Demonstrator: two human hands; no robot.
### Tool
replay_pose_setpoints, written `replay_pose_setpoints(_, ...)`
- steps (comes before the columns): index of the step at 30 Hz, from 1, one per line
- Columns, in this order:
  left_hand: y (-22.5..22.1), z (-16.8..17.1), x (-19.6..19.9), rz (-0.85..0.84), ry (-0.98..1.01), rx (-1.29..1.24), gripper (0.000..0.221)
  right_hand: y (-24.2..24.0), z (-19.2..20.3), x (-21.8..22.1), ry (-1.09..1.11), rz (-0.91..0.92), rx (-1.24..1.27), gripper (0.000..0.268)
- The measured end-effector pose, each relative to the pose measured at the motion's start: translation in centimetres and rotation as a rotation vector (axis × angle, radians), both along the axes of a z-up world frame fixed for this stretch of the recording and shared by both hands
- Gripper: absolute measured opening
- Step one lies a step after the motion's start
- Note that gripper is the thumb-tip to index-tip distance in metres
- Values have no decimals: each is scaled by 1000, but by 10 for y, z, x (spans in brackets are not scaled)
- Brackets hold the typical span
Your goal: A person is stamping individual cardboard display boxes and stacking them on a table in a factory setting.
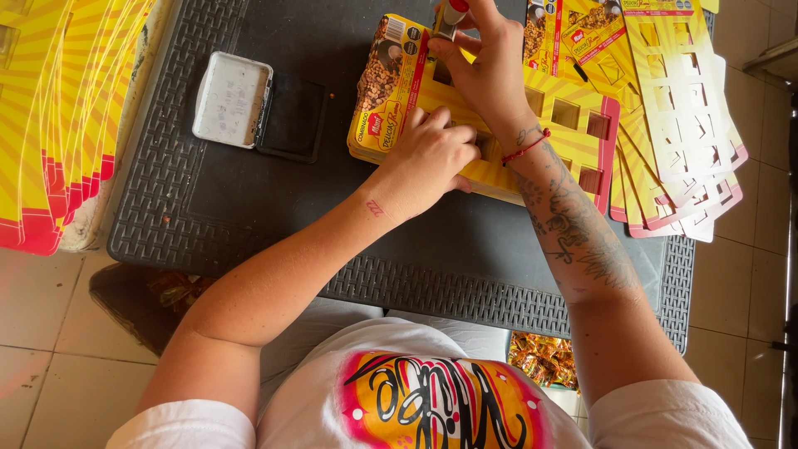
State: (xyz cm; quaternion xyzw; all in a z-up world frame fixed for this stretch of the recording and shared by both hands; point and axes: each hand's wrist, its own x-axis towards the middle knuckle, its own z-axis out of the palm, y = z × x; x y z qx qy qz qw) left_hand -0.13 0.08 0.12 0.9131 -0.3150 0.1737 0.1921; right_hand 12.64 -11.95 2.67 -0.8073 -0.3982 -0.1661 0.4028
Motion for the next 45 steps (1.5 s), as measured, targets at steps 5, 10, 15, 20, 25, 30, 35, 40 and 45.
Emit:
replay_pose_setpoints(5,0,-2,1,-4,-9,4,32,-1,-2,2,-18,5,-7,36)
replay_pose_setpoints(10,0,1,1,-14,23,-8,34,0,1,1,-20,33,-2,43)
replay_pose_setpoints(15,-1,1,1,-7,48,-12,34,0,1,1,-4,51,2,41)
replay_pose_setpoints(20,-1,1,1,-8,56,-12,33,2,2,0,-32,25,2,34)
replay_pose_setpoints(25,-1,0,1,-1,38,-12,32,3,2,0,-23,17,10,31)
replay_pose_setpoints(30,-1,2,0,-1,53,-5,33,3,4,-2,-25,54,15,29)
replay_pose_setpoints(35,-1,1,1,-1,58,-1,34,3,5,-2,-38,29,0,31)
replay_pose_setpoints(40,-1,2,1,-4,59,-7,34,3,1,0,-49,17,-6,32)
replay_pose_setpoints(45,-1,2,1,-6,64,5,34,2,3,-4,-65,7,-22,33)
